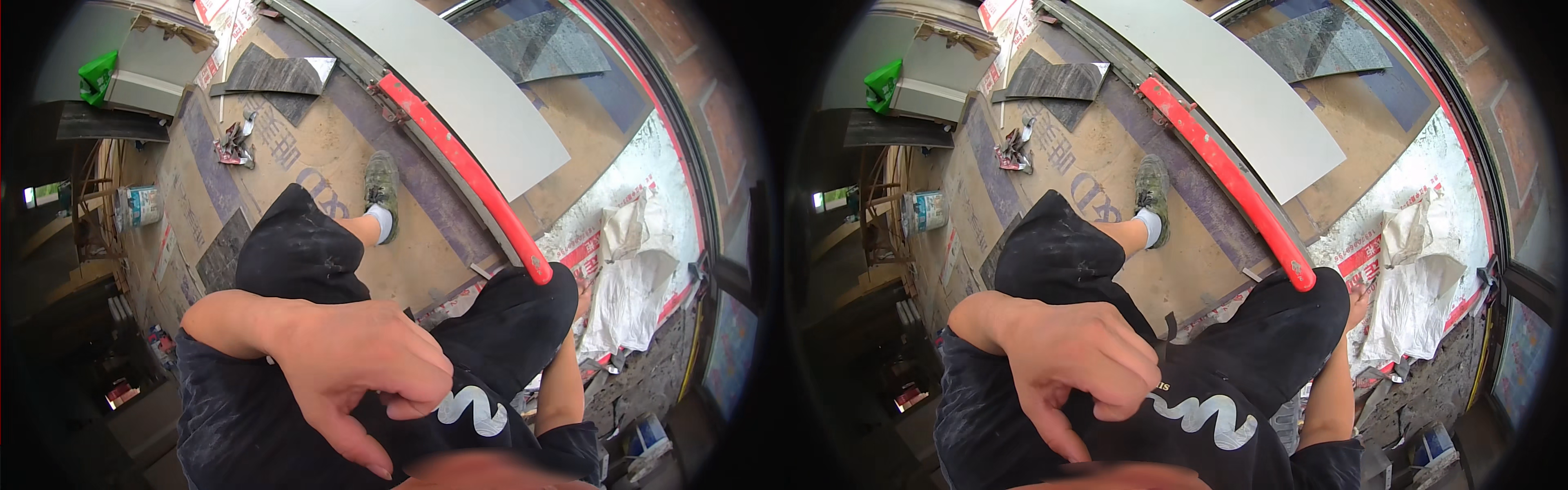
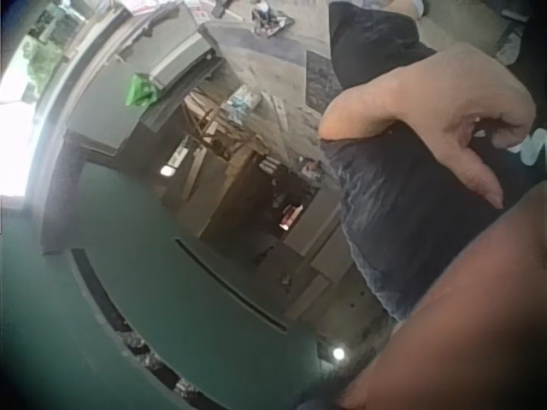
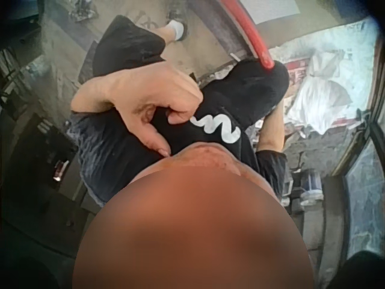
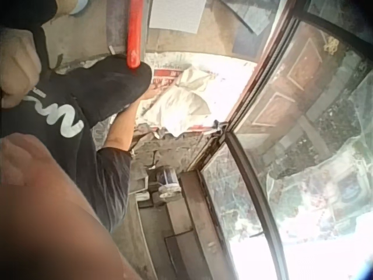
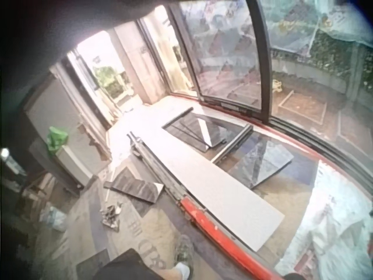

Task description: Measure and cut tiles using a manual tile cutter and install them.

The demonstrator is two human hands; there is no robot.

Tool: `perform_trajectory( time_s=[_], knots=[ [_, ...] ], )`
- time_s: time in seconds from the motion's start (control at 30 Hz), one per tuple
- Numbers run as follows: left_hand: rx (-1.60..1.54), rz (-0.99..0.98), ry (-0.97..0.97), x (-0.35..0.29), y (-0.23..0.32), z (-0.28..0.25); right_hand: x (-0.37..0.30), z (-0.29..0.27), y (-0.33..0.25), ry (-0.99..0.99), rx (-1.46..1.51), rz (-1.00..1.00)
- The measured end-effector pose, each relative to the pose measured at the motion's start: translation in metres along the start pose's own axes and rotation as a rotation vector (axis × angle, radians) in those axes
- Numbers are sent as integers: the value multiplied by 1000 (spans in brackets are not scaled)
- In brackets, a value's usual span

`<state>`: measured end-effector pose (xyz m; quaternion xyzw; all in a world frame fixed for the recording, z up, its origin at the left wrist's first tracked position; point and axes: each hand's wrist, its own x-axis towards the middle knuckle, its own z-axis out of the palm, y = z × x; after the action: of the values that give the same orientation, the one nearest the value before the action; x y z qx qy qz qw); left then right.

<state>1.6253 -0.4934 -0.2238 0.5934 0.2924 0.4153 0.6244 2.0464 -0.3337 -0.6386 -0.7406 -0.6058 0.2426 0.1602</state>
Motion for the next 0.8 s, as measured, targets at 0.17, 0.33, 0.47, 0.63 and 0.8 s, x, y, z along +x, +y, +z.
perform_trajectory(
  time_s=[0.17,0.33,0.47,0.63,0.8],
  knots=[
    [9,41,-35,10,-5,11,-5,-12,-16,-68,45,67],
    [40,38,-40,18,-5,13,-7,-7,-22,-64,91,29],
    [-78,99,-134,25,-6,13,-5,-1,-14,127,-27,106],
    [-51,88,-119,30,-4,11,-4,-8,-13,-13,41,-26],
    [-6,115,-72,27,-5,13,-8,-11,-23,-67,118,-35]
  ],
)
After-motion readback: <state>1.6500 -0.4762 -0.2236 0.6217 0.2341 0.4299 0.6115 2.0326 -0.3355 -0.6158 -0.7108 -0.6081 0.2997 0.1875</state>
